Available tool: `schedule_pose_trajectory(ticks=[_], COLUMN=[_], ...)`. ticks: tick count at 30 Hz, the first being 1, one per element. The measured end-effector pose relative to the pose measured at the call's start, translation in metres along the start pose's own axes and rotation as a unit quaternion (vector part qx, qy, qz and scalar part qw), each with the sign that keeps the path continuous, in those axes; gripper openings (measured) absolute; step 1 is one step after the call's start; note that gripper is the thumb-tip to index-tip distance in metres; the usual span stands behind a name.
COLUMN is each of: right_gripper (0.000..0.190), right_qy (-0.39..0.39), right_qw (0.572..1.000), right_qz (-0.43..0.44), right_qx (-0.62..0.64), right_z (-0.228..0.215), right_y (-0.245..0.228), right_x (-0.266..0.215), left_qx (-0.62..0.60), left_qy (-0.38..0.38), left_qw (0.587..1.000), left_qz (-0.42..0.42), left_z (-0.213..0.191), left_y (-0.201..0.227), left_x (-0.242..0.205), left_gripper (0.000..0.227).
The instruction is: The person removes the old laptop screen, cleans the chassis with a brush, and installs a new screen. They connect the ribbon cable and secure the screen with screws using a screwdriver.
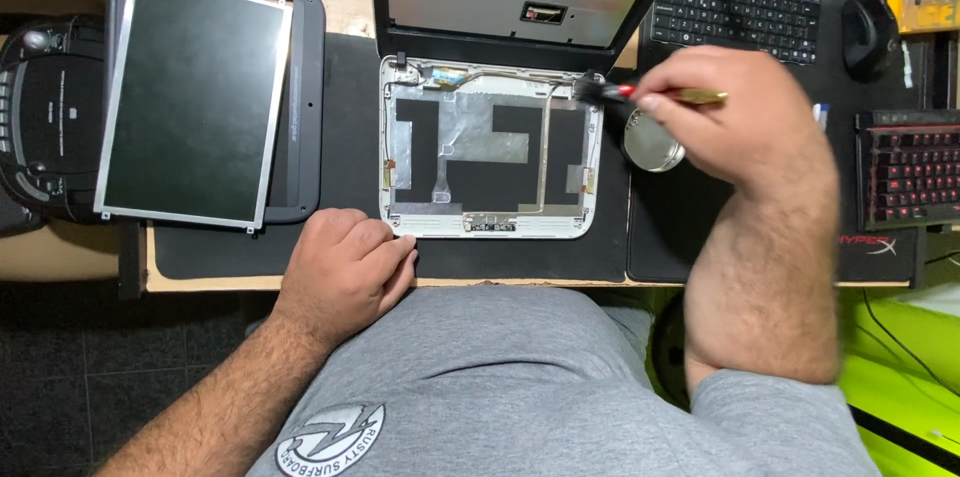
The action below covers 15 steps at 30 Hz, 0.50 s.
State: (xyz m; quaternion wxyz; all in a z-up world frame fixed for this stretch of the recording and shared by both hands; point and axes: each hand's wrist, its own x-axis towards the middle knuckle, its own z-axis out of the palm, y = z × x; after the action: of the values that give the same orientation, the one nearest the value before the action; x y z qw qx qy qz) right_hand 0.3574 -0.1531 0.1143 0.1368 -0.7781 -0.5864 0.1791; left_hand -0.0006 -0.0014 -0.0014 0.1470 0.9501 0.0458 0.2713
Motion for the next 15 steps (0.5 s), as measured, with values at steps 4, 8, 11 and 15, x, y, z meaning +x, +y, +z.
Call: schedule_pose_trajectory(ticks=[4,8,11,15], right_gripper=[0.017,0.017,0.013,0.01], right_qy=[0.056,0.027,0.118,0.262], right_qw=[0.997,0.995,0.991,0.965], right_qz=[-0.038,-0.058,0.002,-0.004], right_qx=[0.038,-0.071,-0.061,0.027], right_z=[-0.003,0.012,-0.004,0.006], right_y=[-0.007,0.0,-0.005,0.039], right_x=[-0.007,-0.001,-0.039,-0.109], left_qx=[0.003,0.006,0.001,-0.024], left_qy=[-0.006,-0.015,-0.017,-0.011], left_qw=[1.0,1.0,1.0,1.0], left_qz=[-0.005,-0.007,-0.011,0.001], left_z=[0.0,0.0,-0.001,-0.003], left_y=[0.001,0.0,0.001,0.001], left_x=[-0.001,-0.001,0.0,0.004], left_gripper=[0.008,0.008,0.007,0.008])
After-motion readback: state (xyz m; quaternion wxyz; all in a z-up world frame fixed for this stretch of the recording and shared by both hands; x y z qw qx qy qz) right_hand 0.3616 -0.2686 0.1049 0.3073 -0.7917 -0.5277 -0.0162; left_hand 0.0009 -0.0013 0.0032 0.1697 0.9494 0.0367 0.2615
